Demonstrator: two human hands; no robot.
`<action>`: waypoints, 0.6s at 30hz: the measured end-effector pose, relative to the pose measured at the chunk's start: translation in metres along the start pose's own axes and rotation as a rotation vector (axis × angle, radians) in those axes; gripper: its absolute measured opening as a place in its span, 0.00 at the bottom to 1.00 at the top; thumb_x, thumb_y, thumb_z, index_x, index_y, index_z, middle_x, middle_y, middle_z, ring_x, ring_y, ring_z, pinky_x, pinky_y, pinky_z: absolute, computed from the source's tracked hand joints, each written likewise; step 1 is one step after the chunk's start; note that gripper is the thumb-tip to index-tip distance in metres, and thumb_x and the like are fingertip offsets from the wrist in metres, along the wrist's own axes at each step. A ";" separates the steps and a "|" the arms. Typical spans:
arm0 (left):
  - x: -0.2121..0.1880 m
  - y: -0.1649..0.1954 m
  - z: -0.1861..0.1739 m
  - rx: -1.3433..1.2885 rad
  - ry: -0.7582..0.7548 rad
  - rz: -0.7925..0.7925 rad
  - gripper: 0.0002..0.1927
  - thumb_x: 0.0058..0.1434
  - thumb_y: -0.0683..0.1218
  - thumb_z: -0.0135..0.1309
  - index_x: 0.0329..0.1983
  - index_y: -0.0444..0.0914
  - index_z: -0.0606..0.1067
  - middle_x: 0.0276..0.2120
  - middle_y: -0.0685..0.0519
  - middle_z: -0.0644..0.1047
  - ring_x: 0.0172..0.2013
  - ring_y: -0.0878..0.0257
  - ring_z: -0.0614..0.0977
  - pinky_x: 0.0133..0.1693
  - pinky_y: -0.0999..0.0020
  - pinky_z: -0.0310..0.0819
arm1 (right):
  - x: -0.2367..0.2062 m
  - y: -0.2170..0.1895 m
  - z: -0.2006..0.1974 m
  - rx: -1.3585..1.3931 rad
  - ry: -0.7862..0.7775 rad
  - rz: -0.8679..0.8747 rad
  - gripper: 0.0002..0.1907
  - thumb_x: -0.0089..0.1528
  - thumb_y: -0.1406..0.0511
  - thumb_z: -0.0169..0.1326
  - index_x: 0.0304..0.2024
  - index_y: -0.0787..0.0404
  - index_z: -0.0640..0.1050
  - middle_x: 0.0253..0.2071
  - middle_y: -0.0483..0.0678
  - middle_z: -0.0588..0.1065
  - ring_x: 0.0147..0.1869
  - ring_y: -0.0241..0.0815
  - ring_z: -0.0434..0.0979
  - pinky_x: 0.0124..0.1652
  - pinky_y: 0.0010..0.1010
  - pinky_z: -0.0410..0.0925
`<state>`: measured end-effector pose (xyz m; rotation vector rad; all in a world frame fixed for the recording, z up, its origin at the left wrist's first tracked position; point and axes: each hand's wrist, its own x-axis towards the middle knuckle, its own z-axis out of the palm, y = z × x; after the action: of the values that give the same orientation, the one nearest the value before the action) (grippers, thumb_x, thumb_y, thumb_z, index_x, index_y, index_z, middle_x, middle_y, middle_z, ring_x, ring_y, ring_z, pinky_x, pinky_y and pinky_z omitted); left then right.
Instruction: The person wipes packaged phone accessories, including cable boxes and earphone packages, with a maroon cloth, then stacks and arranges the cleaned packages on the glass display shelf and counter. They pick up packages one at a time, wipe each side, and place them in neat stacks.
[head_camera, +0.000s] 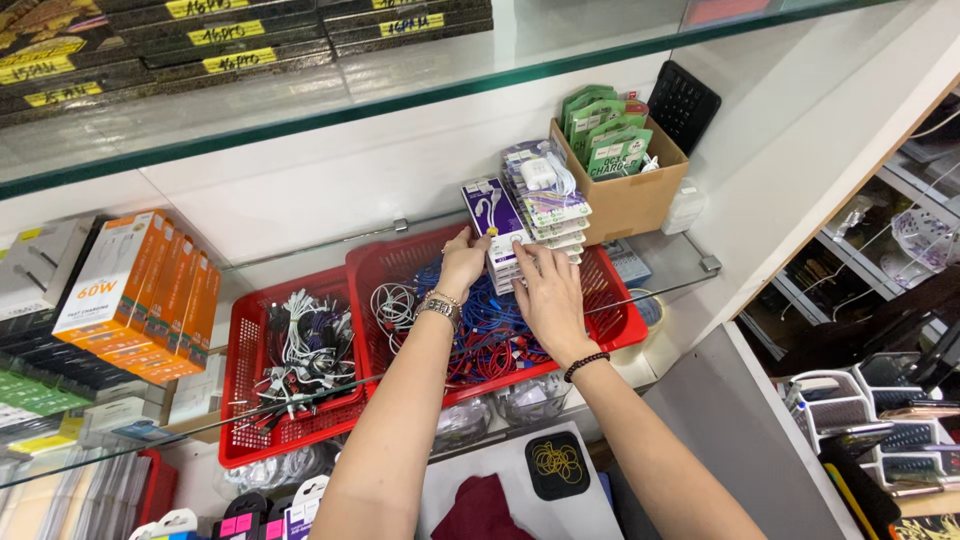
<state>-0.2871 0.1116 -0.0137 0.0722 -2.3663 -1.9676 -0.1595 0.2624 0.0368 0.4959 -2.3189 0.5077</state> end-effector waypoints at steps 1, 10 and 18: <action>-0.006 -0.004 -0.002 0.047 0.042 0.059 0.23 0.69 0.47 0.55 0.62 0.29 0.69 0.37 0.52 0.80 0.37 0.66 0.81 0.41 0.67 0.76 | -0.005 -0.004 -0.002 0.062 0.013 0.014 0.27 0.58 0.68 0.60 0.61 0.64 0.74 0.53 0.51 0.72 0.56 0.53 0.68 0.53 0.44 0.64; -0.152 -0.097 -0.084 -0.202 -0.079 0.065 0.16 0.73 0.50 0.49 0.42 0.32 0.79 0.31 0.53 0.81 0.30 0.68 0.80 0.33 0.73 0.76 | -0.142 -0.062 0.037 0.616 -0.200 0.454 0.11 0.65 0.69 0.55 0.50 0.61 0.79 0.33 0.48 0.79 0.32 0.38 0.77 0.35 0.29 0.70; -0.240 -0.172 -0.154 0.143 -0.085 -0.001 0.15 0.69 0.45 0.49 0.37 0.30 0.81 0.30 0.51 0.84 0.32 0.67 0.87 0.37 0.71 0.81 | -0.241 -0.146 0.124 0.550 -1.100 0.804 0.32 0.59 0.51 0.65 0.57 0.63 0.72 0.31 0.51 0.80 0.29 0.39 0.78 0.31 0.30 0.73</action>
<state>-0.0366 -0.0524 -0.1592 -0.0045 -2.5578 -1.8347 0.0059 0.1273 -0.1849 0.0004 -3.4158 1.5964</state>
